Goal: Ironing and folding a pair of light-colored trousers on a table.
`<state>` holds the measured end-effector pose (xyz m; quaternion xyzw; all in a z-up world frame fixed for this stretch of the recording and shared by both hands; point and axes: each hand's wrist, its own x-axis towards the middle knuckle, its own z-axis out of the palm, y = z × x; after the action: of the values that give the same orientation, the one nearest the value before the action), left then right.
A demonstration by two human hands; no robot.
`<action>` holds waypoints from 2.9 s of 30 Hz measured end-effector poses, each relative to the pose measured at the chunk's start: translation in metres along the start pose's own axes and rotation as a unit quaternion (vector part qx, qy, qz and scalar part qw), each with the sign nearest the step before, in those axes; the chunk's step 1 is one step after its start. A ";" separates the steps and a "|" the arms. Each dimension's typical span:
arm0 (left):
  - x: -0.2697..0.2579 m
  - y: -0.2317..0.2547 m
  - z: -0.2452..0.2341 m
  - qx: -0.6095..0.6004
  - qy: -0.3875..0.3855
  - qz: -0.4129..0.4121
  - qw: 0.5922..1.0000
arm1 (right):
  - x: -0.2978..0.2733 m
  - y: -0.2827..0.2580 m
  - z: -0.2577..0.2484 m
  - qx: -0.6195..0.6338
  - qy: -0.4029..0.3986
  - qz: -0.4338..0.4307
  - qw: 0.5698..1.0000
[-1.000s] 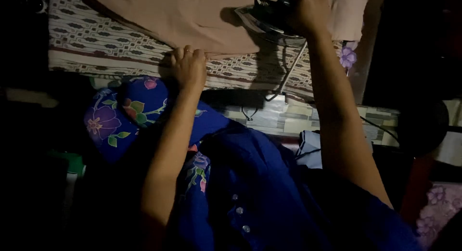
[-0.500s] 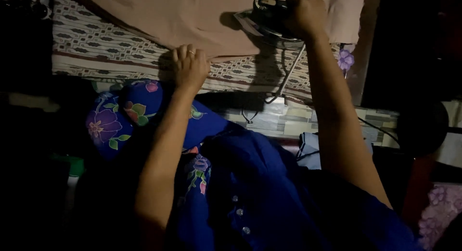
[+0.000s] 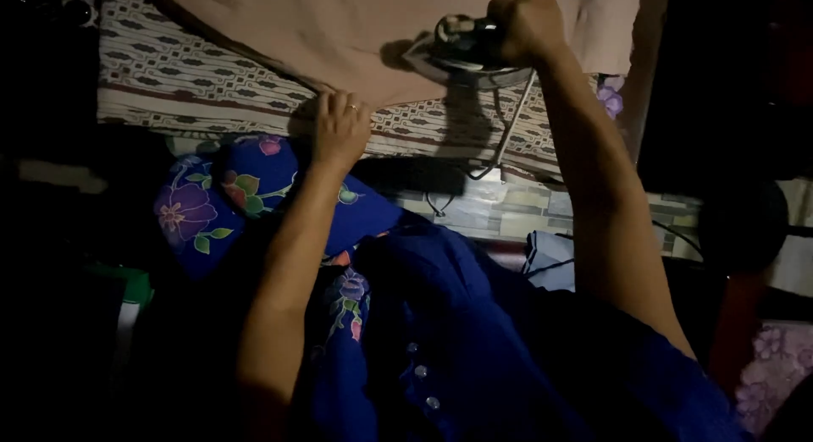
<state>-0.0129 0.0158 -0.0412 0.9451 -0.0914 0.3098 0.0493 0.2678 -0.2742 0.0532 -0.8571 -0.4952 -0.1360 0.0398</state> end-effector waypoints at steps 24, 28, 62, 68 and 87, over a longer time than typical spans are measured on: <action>-0.004 0.000 -0.028 -0.230 -0.004 -0.310 0.923 | 0.050 -0.077 -0.005 0.032 -0.046 -0.123 0.991; -0.015 0.000 -0.017 -0.249 0.023 -0.296 0.922 | 0.056 -0.093 -0.018 0.058 -0.035 -0.114 0.991; -0.009 -0.001 -0.029 -0.271 -0.114 -0.442 0.848 | 0.050 -0.104 -0.023 0.043 -0.081 -0.110 0.990; -0.025 0.000 0.007 -0.282 -0.145 -0.515 0.796 | 0.059 -0.123 -0.018 0.096 -0.057 -0.084 0.990; -0.029 -0.002 0.021 -0.287 -0.141 -0.496 0.807 | 0.112 -0.184 0.010 0.044 0.025 0.030 0.998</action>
<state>-0.0237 0.0186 -0.0752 0.8378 0.2997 0.0660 0.4515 0.1638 -0.0853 0.0623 -0.8654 -0.4734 -0.1348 0.0937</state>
